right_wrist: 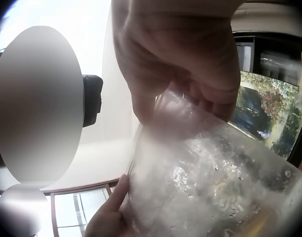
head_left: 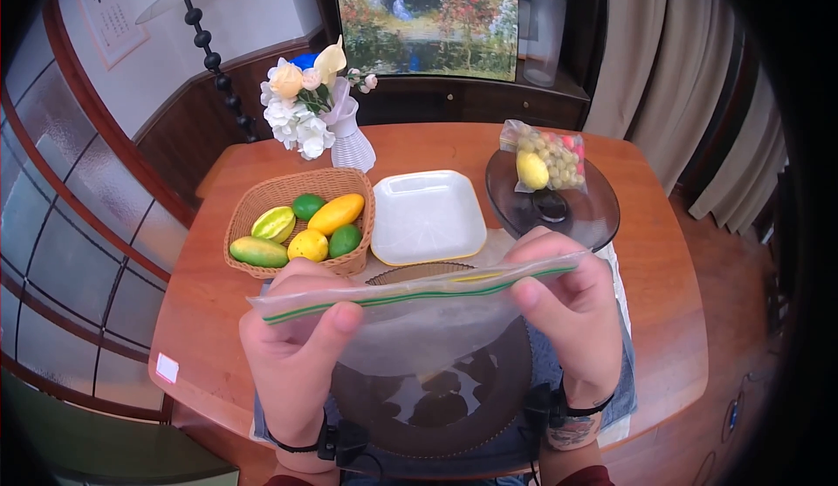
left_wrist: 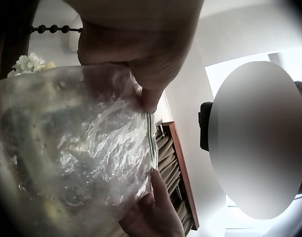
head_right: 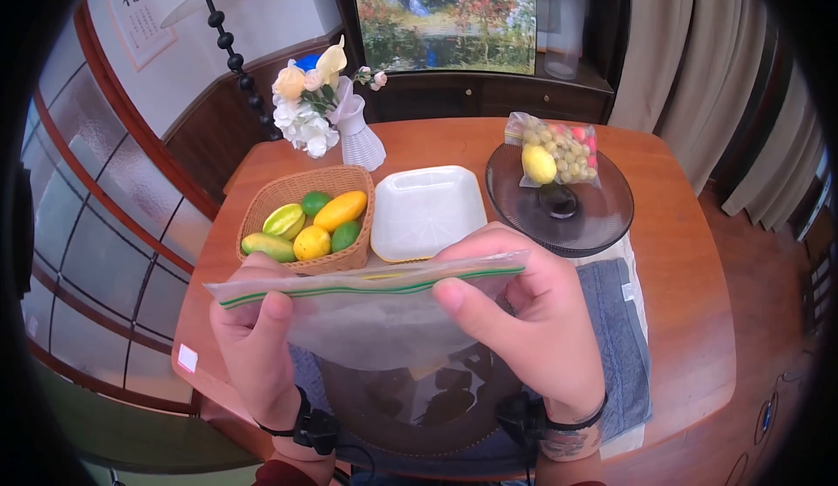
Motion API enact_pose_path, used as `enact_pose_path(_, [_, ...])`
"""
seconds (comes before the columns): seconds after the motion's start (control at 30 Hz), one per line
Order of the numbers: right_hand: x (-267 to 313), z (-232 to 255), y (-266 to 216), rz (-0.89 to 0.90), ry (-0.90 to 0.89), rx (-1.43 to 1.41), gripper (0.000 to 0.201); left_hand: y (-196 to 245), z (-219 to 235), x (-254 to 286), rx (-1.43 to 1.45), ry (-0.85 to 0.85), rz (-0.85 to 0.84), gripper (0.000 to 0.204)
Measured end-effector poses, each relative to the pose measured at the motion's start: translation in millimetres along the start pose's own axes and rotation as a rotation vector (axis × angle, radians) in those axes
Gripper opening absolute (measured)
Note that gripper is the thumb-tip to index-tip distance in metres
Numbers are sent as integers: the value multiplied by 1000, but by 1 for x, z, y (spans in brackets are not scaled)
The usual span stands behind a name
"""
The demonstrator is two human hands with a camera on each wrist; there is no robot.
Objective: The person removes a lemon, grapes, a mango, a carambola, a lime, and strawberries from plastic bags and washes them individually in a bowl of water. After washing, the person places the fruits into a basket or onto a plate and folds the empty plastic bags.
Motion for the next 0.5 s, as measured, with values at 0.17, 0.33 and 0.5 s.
enact_pose_path(0.17, [3,0,-8,212,18,141,14,4,-2,0,-47,-16,-22,16])
enact_pose_path(0.33, [9,-2,-17,230,71,199,10,9,1,3,-34,44,-70,21])
enact_pose_path(0.5, [11,-3,-18,263,96,215,10,13,1,4,-81,77,-71,24])
Point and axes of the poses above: each hand's wrist, its own x-axis away from the middle knuckle, its own z-axis out of the back of the hand, y = z × x, the point moved 7 cm from there along -x, towards the middle knuckle, and after that the axes turned 10 degrees about -z, right-handed, at the moved point
